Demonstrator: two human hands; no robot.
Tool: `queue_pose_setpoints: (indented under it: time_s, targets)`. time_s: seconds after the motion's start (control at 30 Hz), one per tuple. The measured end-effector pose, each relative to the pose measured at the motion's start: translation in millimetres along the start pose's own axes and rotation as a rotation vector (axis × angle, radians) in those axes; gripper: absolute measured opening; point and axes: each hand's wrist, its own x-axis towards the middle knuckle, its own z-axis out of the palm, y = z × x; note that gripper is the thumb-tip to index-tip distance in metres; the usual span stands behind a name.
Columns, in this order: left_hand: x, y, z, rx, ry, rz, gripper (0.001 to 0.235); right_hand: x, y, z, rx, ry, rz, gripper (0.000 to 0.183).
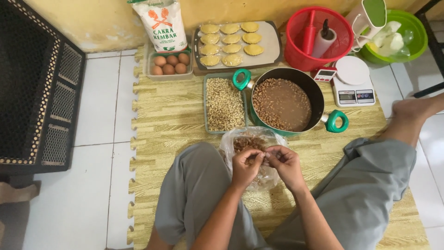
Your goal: Sorting small ingredients like peanuts or beans from a plastic bag into a container while sitting on the floor.
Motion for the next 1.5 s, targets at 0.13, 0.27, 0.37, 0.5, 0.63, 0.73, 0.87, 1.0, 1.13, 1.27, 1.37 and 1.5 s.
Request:
queue_pose_setpoints:
  time_s: [0.13,0.27,0.37,0.5,0.63,0.73,0.87,1.0,1.13,1.27,1.37,1.5]
  targets:
    - [0,2,2,-0.036,0.016,-0.062,0.007,-5,-5,9,0.036,0.032,-0.010,0.014]
    - [-1,-8,1,-0.082,0.054,-0.105,0.007,-11,-13,18,0.000,0.016,-0.061,0.022]
    - [-1,-11,-1,-0.078,0.074,-0.114,0.008,-12,-17,22,-0.019,0.012,-0.090,0.023]
    - [-2,-14,1,-0.106,0.079,-0.165,0.011,-12,-14,25,-0.040,-0.001,-0.109,0.022]
    - [-1,-6,4,-0.123,0.093,-0.179,0.010,-12,-14,26,-0.042,0.032,-0.053,0.020]
    - [-1,-7,5,-0.119,0.109,-0.191,0.011,-9,-7,22,-0.045,0.048,-0.047,0.019]
    - [1,-20,-1,-0.035,0.172,-0.202,0.008,-1,-1,19,-0.020,0.081,-0.033,0.018]
    - [-1,-27,3,0.163,0.155,-0.227,0.007,9,-18,28,-0.098,0.079,-0.121,0.016]
    - [0,-29,3,0.220,0.169,-0.214,0.012,33,-41,48,-0.200,0.043,-0.234,0.015]
    - [4,-23,3,0.227,0.203,-0.143,0.010,66,-52,60,-0.334,-0.080,-0.340,0.028]
    - [6,-25,1,0.210,0.212,-0.053,0.022,93,-47,51,-0.406,-0.052,-0.393,0.031]
    - [8,-16,-1,0.269,0.141,0.084,0.027,154,3,0,-0.637,0.164,-0.323,0.024]
